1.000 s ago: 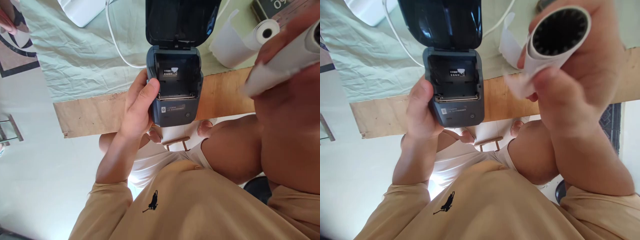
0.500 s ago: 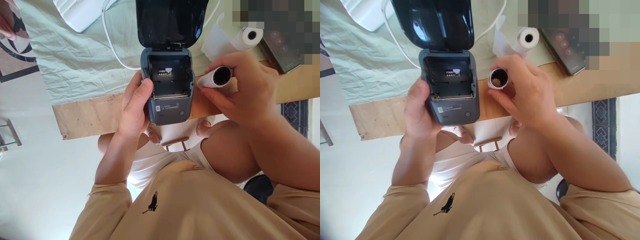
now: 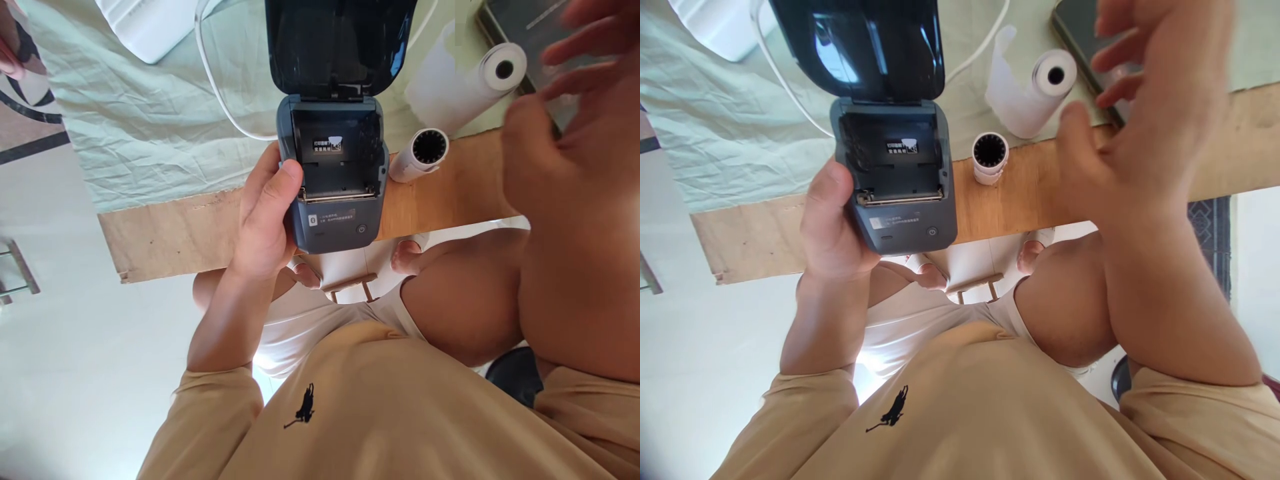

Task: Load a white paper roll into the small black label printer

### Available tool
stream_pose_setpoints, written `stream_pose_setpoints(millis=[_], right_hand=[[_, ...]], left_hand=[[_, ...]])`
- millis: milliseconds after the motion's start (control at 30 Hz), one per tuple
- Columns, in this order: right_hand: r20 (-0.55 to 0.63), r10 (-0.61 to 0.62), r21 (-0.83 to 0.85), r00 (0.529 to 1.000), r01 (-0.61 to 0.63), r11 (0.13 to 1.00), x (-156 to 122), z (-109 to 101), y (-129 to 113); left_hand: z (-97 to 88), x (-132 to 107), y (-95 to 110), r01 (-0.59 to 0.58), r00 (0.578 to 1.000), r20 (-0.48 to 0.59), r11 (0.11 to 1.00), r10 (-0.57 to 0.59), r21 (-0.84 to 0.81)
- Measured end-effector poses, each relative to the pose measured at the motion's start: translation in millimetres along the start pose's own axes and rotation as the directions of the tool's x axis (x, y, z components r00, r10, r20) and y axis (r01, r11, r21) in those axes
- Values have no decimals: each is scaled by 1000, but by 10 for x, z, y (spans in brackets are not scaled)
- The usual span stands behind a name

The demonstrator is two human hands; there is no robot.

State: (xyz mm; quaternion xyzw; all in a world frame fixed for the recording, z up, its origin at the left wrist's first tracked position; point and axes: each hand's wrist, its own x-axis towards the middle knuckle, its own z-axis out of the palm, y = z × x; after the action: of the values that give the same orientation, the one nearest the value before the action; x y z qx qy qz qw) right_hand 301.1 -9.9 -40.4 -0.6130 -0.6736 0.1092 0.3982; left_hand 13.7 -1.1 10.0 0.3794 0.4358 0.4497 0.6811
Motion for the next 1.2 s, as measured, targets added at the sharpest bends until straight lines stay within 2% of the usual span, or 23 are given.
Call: stream_pose_setpoints(millis=[100,233,400,500,633,767,867,933,1033,1133,1200], right_hand=[[34,-135,-63,990,137,989,58,110,71],[46,-206,-149,978,210,966,81,213,82],[171,-166,-199,971,199,960,76,177,70],[199,-153,-217,968,196,956,89,178,85],[178,-139,-155,974,167,974,85,189,95],[170,-220,-126,961,242,962,56,173,74],[209,-175,-209,962,218,953,55,162,72],[207,-117,-206,971,160,965,56,152,70],[233,-98,-208,968,148,967,54,131,54],[259,-97,-231,961,159,960,69,136,16],[244,-37,-247,969,99,964,93,160,-21]], left_hand=[[-11,9,-14,-2,1000,9,1000,2,3],[-106,-43,-92,-5,1000,19,1000,5,7],[-327,-160,-206,27,1000,-4,999,-27,23],[-399,-179,-245,42,998,-48,999,-42,3],[-397,-162,-252,28,998,-54,999,-29,-17],[-377,-158,-241,52,996,-65,998,-55,-43],[-379,-162,-231,48,996,-70,998,-51,-47],[-389,-164,-227,36,997,-70,998,-40,-48],[-410,-164,-240,25,999,-42,999,-26,-33],[-416,-165,-303,8,1000,-30,1000,-9,-30],[-405,-167,-363,-39,999,-35,998,37,-53]])
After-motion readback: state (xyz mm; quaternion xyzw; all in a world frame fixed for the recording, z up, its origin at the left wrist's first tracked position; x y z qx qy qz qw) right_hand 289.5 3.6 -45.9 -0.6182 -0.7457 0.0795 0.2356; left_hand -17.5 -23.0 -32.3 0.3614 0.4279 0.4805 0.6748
